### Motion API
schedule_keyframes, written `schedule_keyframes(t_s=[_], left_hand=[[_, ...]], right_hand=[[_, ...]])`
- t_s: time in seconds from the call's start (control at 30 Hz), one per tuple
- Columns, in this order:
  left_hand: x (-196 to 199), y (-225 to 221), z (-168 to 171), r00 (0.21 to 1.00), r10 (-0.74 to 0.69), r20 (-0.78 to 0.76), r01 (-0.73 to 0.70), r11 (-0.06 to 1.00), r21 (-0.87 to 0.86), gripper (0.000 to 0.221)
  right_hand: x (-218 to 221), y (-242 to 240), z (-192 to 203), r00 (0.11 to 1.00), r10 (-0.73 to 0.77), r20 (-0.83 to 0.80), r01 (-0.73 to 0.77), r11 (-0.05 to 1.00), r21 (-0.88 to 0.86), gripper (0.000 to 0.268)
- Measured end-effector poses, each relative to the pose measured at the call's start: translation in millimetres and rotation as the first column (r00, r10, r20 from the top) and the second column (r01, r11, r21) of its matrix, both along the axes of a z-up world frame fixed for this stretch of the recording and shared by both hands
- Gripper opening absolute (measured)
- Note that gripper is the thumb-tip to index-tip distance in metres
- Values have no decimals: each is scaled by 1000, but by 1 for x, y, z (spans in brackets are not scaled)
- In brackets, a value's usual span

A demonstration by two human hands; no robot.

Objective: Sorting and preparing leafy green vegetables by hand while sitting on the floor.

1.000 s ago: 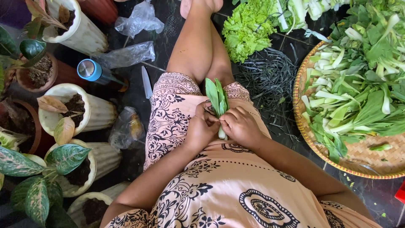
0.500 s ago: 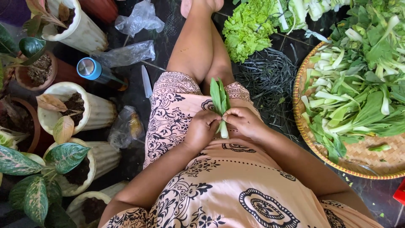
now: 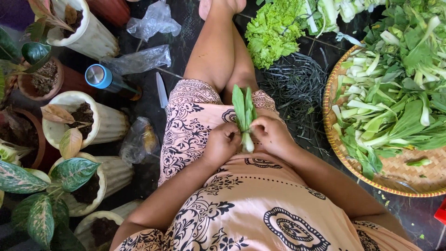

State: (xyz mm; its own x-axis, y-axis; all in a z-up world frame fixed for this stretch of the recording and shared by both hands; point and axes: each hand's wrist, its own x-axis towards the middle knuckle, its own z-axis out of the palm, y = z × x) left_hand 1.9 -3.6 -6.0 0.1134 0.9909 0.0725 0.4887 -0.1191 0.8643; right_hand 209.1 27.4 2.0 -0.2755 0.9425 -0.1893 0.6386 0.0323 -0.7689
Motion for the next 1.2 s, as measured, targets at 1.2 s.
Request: schedule_keyframes(t_s=[1.2], left_hand=[[4,19,28,912,-1,409,252,790,-559,33]], right_hand=[[213,297,43,911,-411,39,326,773,544,48]])
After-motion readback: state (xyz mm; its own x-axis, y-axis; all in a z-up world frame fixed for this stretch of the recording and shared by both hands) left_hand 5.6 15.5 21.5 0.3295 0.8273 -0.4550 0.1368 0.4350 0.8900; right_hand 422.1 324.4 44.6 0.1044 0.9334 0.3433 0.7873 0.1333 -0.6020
